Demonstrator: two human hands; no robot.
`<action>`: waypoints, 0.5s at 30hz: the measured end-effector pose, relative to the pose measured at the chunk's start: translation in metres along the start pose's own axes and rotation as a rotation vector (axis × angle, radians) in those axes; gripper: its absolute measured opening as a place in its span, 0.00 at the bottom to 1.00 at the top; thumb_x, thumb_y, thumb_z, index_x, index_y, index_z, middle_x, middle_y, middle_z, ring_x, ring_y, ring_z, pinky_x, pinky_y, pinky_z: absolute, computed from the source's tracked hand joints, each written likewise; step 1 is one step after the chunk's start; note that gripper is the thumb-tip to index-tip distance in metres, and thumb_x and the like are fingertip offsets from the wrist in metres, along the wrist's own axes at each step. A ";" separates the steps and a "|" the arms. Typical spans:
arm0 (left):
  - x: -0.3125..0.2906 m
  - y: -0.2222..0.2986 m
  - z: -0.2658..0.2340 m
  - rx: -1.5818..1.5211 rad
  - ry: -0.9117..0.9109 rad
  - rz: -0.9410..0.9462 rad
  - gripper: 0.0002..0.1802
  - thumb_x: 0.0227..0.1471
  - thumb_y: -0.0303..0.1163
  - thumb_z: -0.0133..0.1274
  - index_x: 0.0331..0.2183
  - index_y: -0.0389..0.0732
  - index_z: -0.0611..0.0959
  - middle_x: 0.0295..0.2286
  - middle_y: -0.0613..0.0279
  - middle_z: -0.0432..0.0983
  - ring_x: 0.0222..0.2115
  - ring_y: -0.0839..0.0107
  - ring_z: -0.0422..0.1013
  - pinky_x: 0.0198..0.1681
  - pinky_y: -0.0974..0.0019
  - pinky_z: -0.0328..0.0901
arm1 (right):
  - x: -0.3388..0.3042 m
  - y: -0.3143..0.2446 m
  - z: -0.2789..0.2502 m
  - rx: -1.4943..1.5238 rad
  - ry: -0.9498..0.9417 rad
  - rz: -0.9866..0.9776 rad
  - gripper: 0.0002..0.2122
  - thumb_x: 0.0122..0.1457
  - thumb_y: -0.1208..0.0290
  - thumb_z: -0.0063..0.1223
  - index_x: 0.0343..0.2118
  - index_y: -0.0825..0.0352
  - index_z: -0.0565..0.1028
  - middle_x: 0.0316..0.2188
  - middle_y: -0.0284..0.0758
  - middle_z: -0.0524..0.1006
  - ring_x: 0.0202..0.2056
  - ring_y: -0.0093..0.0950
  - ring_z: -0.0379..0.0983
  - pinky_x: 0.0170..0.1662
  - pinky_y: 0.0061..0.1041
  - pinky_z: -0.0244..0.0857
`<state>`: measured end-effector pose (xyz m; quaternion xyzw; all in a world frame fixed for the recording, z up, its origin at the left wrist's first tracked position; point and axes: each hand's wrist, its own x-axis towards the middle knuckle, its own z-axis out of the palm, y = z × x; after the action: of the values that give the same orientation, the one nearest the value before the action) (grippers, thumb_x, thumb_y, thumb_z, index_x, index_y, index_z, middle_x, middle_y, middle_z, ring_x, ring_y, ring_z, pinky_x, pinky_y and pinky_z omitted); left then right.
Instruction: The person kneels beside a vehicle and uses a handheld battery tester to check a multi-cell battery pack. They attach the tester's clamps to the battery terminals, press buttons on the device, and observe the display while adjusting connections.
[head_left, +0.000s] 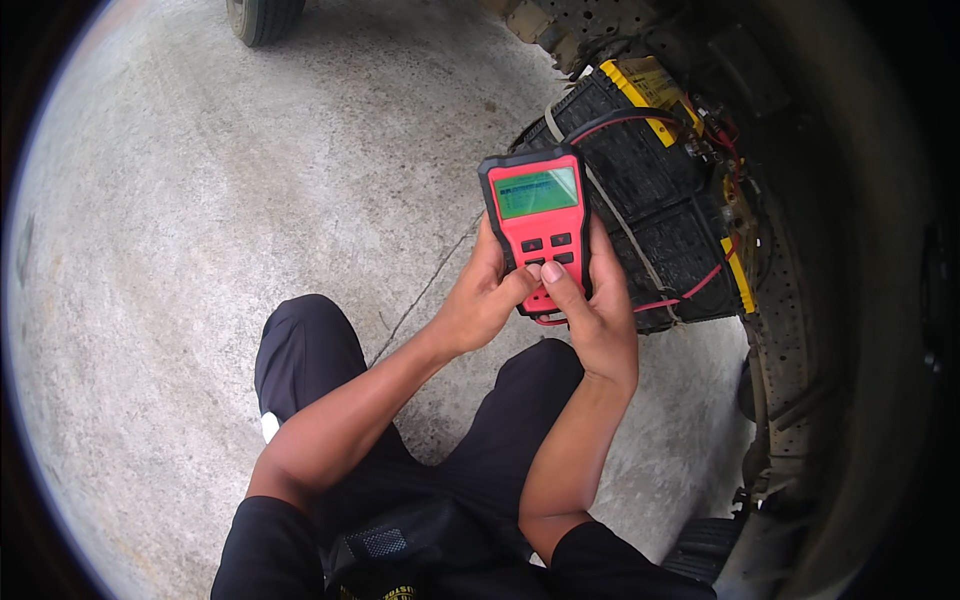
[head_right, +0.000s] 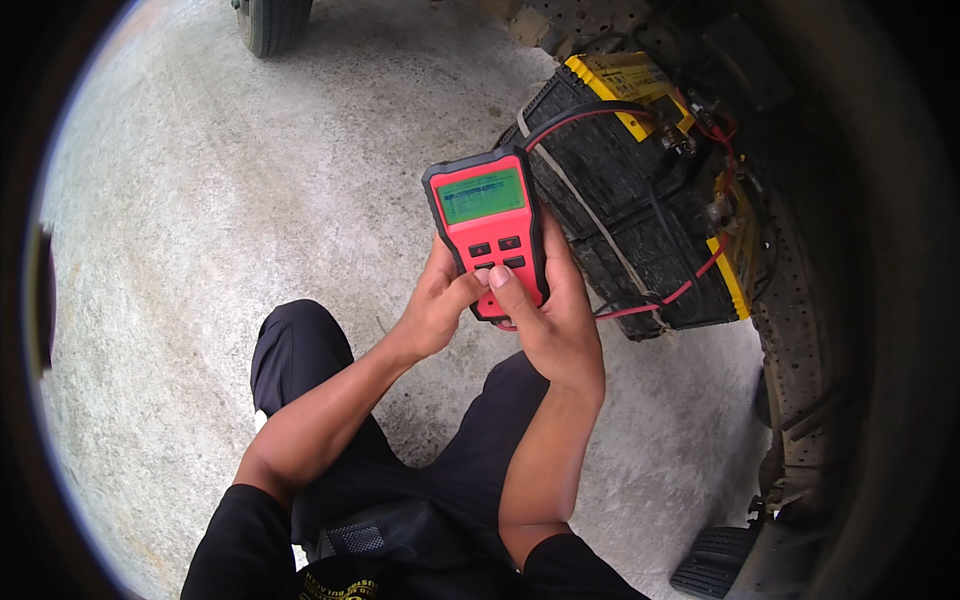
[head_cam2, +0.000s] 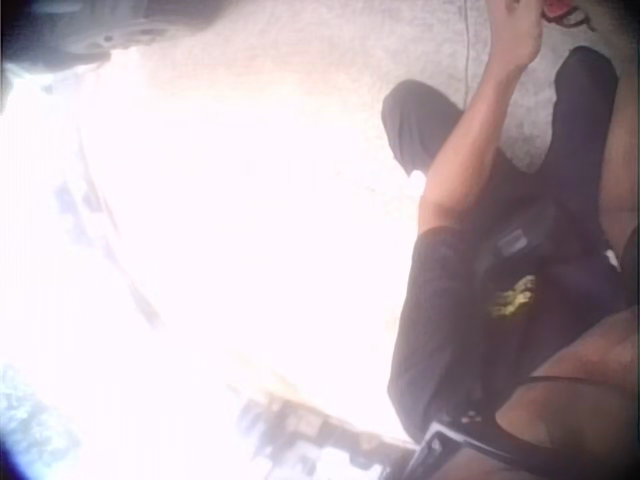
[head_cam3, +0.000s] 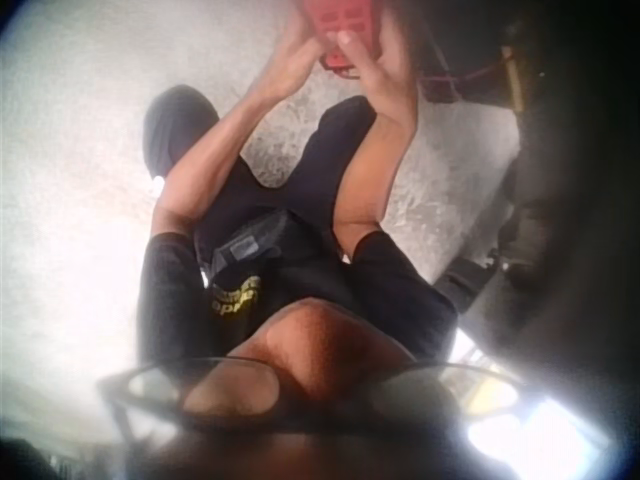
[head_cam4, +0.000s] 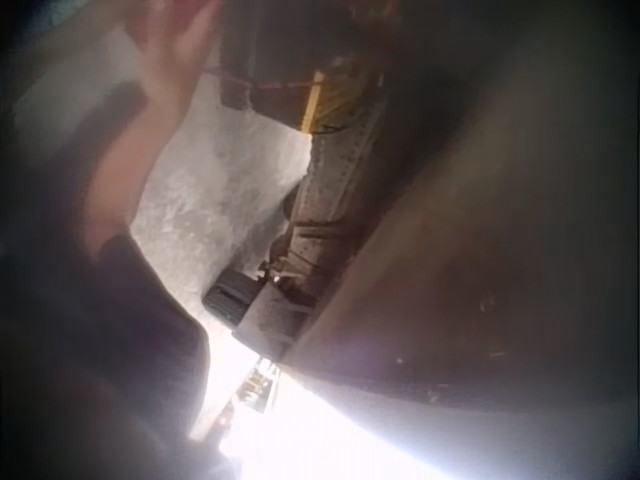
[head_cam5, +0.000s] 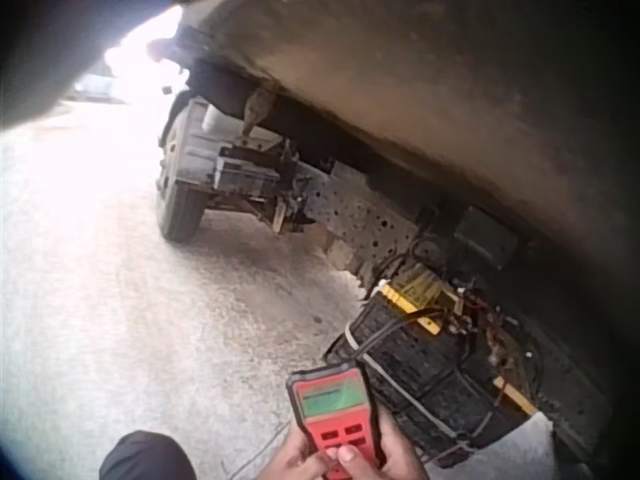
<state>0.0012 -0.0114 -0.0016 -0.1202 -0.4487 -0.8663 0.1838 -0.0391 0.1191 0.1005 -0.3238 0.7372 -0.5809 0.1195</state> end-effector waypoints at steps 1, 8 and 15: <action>0.000 0.000 0.000 0.002 0.005 0.000 0.46 0.67 0.28 0.52 0.76 0.38 0.48 0.66 0.55 0.62 0.68 0.67 0.60 0.74 0.56 0.54 | 0.000 0.000 0.000 0.005 0.004 0.006 0.33 0.72 0.70 0.58 0.75 0.74 0.60 0.64 0.42 0.74 0.62 0.27 0.72 0.66 0.30 0.66; -0.003 0.002 0.001 -0.001 0.025 -0.066 0.46 0.67 0.28 0.52 0.77 0.39 0.48 0.66 0.55 0.62 0.67 0.67 0.61 0.73 0.56 0.56 | -0.002 0.001 -0.002 0.009 -0.025 0.012 0.33 0.72 0.69 0.59 0.75 0.74 0.60 0.64 0.42 0.74 0.62 0.26 0.72 0.65 0.29 0.67; -0.003 0.001 0.000 -0.037 0.034 -0.047 0.46 0.67 0.29 0.53 0.77 0.40 0.48 0.66 0.55 0.62 0.68 0.67 0.61 0.73 0.56 0.56 | 0.001 -0.001 -0.001 -0.023 -0.029 0.035 0.35 0.71 0.69 0.59 0.76 0.74 0.58 0.64 0.42 0.74 0.61 0.26 0.72 0.64 0.29 0.68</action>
<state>0.0041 -0.0114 -0.0018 -0.0981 -0.4322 -0.8803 0.1691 -0.0399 0.1197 0.1018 -0.3206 0.7476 -0.5654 0.1363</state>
